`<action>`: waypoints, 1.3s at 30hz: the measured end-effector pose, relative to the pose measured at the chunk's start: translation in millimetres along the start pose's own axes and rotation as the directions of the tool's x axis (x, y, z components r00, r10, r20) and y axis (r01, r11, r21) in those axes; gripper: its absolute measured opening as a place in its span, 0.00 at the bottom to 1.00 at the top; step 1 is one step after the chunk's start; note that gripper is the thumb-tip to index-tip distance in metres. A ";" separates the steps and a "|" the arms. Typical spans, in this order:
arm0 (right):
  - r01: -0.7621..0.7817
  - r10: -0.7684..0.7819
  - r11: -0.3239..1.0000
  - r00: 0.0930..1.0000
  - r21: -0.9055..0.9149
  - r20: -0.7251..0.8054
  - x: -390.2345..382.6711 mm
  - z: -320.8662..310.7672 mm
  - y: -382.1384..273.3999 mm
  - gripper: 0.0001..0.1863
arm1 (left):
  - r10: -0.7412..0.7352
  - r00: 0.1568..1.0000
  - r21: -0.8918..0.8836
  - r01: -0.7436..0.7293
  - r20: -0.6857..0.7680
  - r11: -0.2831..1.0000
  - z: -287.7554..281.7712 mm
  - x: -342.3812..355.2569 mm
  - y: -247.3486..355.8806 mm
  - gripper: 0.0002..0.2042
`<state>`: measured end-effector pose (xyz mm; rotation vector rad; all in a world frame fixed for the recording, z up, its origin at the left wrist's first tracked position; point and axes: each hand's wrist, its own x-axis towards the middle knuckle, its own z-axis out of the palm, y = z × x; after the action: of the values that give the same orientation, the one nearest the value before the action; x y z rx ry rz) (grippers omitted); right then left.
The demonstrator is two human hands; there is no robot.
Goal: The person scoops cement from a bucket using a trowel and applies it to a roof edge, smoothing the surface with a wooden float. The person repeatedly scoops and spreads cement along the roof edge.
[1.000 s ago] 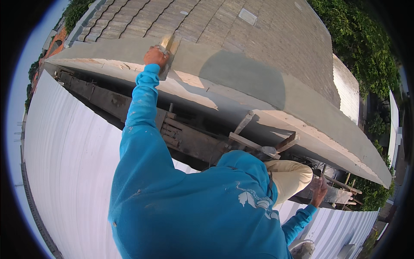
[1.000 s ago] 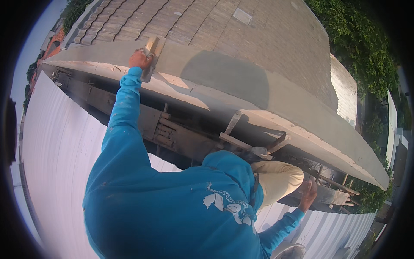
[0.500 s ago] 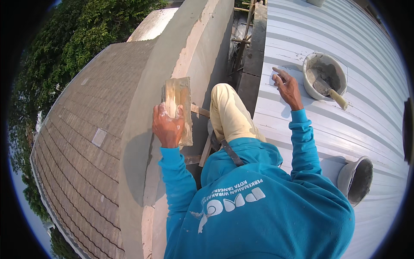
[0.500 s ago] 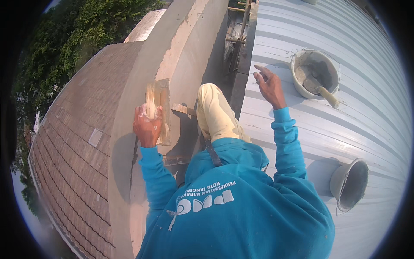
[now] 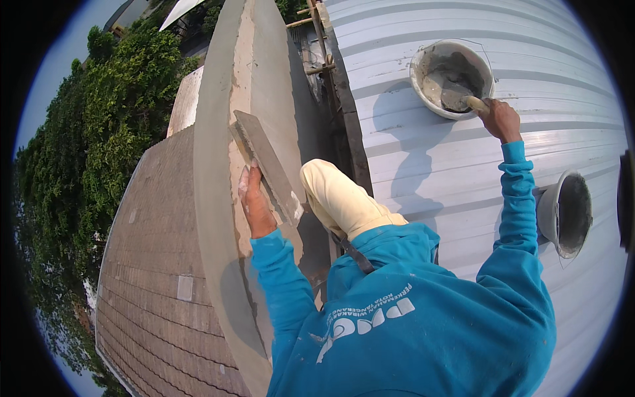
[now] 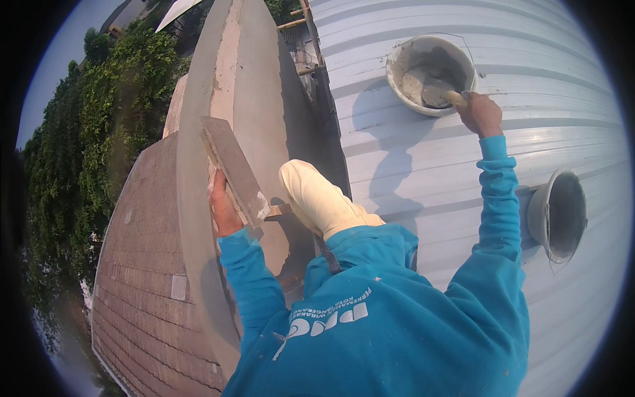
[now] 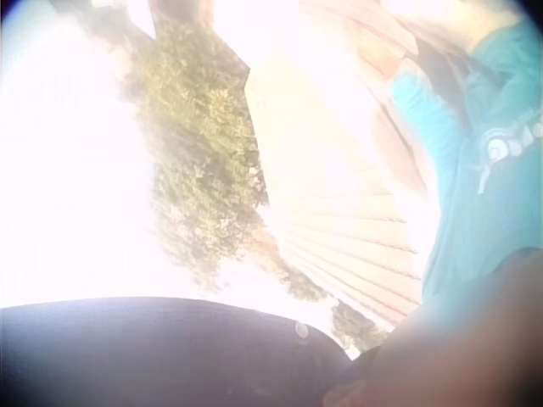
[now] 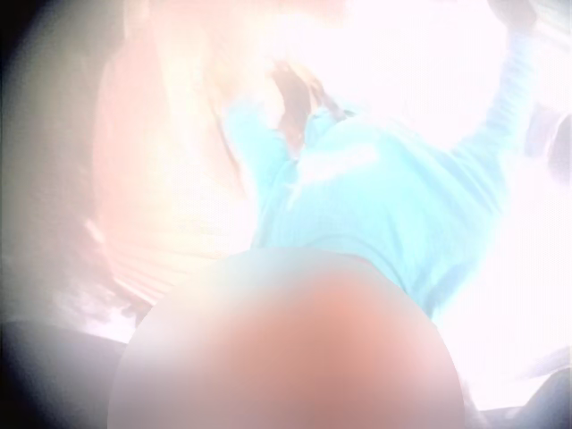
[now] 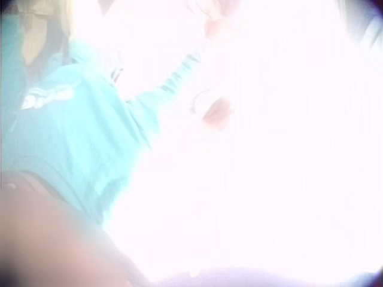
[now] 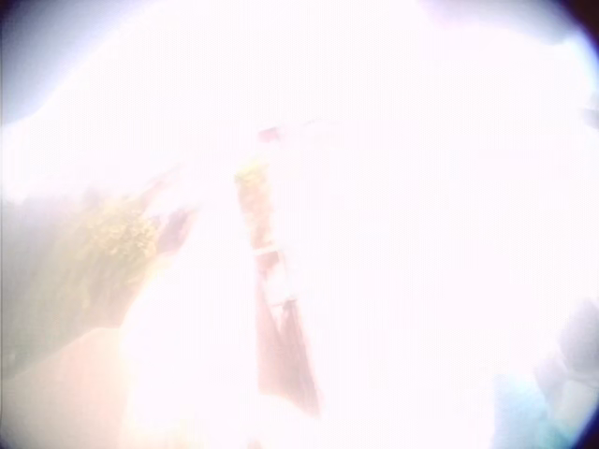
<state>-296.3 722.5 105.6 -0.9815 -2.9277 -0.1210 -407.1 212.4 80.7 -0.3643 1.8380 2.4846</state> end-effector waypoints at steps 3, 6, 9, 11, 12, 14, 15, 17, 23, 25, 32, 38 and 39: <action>0.022 -0.021 0.999 0.999 0.024 -0.031 -14.4 2.1 -0.7 0.20 | -0.101 0.941 -0.031 0.117 0.323 0.993 70.9 34.7 -12.1 0.29; 0.056 -0.048 0.995 0.994 0.083 -0.099 -22.5 9.6 -3.1 0.22 | -0.185 0.802 0.006 0.220 0.568 0.975 141.4 66.9 -33.7 0.24; 0.014 0.002 0.990 0.994 0.142 -0.112 -35.4 7.7 -0.3 0.23 | -0.272 0.661 0.122 0.265 0.699 0.956 219.9 80.2 -60.4 0.21; 0.043 -0.017 0.981 0.990 0.190 -0.137 -38.8 8.0 4.2 0.24 | -0.328 0.553 0.148 0.345 0.766 0.927 258.8 89.7 -84.7 0.22; 0.044 -0.017 0.979 0.990 0.199 -0.137 -41.0 4.4 4.7 0.24 | -0.349 0.539 0.183 0.337 0.767 0.923 277.8 91.9 -95.2 0.21; 0.046 -0.016 0.973 0.991 0.228 -0.133 -45.2 2.0 6.0 0.24 | -0.371 0.510 0.239 0.307 0.776 0.921 309.7 98.3 -112.7 0.20; 0.050 -0.018 0.968 0.991 0.246 -0.131 -46.9 1.3 6.1 0.24 | -0.371 0.497 0.256 0.286 0.784 0.924 322.3 102.8 -119.9 0.21; 0.062 -0.027 0.961 0.991 0.271 -0.131 -46.9 0.5 5.2 0.24 | -0.347 0.498 0.263 0.233 0.795 0.936 343.4 112.5 -131.9 0.21; 0.063 -0.043 0.973 0.995 0.223 -0.091 -43.8 31.7 19.3 0.25 | -0.293 0.388 0.297 0.052 0.874 0.953 367.2 104.1 -128.8 0.37; 0.104 -0.081 0.976 0.989 0.190 -0.126 -38.6 42.3 18.7 0.25 | -0.212 0.411 0.278 -0.109 0.887 0.954 368.6 95.6 -129.6 0.23; 0.125 -0.120 0.983 0.992 0.133 -0.046 -36.4 -31.9 13.0 0.23 | -0.159 0.513 0.281 -0.168 0.844 0.945 355.5 96.2 -134.6 0.26; 0.083 -0.083 0.996 0.996 0.014 -0.041 -43.5 -62.5 32.7 0.22 | -0.129 0.476 0.254 -0.207 0.870 0.945 353.8 65.0 -111.2 0.28; 0.091 -0.091 0.996 0.995 0.002 -0.030 -43.5 -64.7 32.1 0.21 | -0.100 0.503 0.260 -0.257 0.858 0.931 355.4 62.8 -114.0 0.28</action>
<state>-240.7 716.1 168.6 -0.8389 -2.9443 -0.1325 -509.9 576.0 58.6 0.8723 1.7149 1.6791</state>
